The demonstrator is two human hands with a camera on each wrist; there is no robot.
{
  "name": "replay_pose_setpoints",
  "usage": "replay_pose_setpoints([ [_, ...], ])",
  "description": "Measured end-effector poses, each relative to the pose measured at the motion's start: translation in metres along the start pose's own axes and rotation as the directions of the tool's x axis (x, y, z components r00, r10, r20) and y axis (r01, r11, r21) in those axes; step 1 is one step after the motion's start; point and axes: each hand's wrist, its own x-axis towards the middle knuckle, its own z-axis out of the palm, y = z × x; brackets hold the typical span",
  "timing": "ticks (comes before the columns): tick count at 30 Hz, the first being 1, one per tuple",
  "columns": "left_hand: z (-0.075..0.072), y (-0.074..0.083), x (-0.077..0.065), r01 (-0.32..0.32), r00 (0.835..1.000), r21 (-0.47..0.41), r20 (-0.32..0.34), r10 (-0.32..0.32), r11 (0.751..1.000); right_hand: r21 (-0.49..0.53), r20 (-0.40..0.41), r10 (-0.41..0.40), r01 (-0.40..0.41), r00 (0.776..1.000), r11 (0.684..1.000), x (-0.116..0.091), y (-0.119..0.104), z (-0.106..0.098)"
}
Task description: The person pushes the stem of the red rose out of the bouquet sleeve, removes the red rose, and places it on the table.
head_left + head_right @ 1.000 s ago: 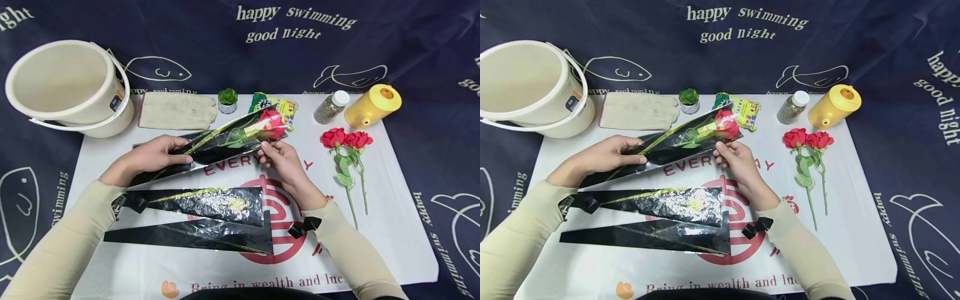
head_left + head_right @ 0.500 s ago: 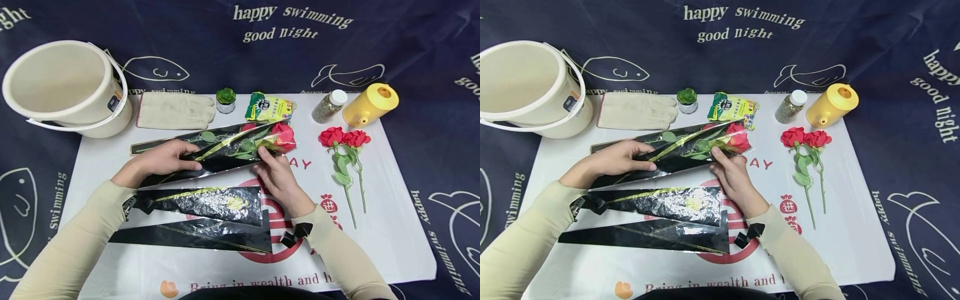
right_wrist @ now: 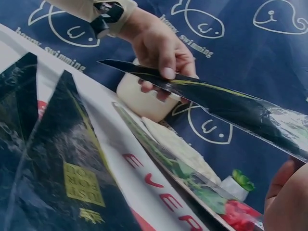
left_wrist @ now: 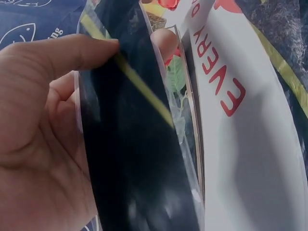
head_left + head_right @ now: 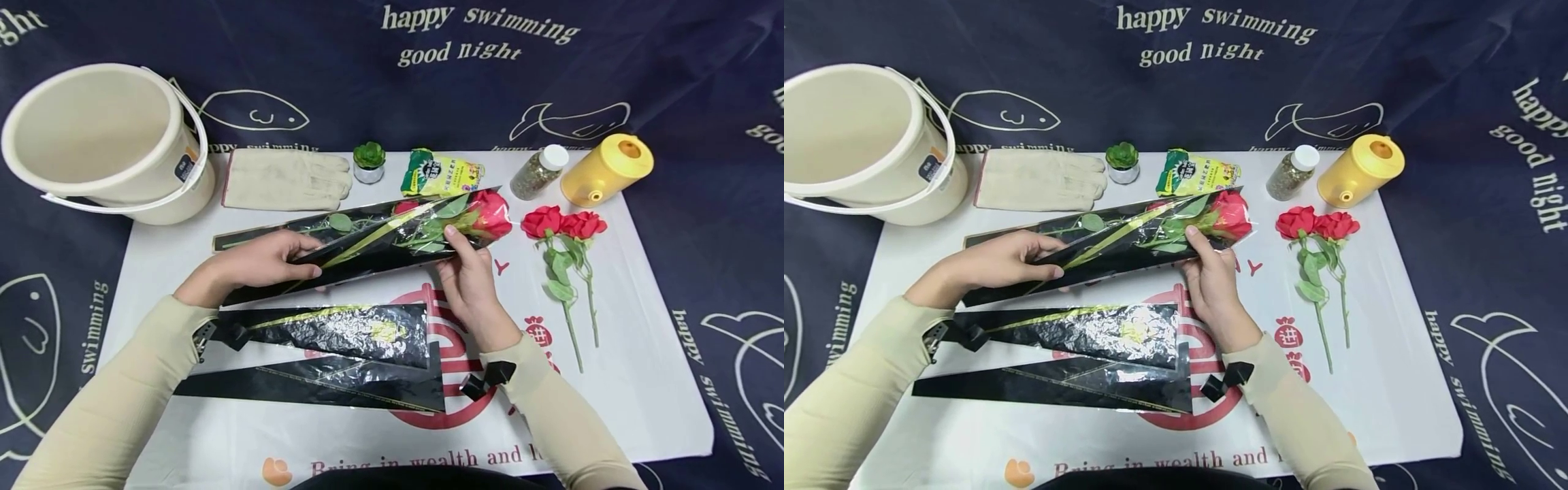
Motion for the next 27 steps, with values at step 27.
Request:
replay_pose_setpoints([
  [27, 0.006, 0.005, 0.008, -0.027, 1.000, 0.053, -0.007, 0.028, 0.998, -0.066, -0.042, -0.106, 0.103, 0.993, 0.992, -0.004, -0.001, -0.002],
])
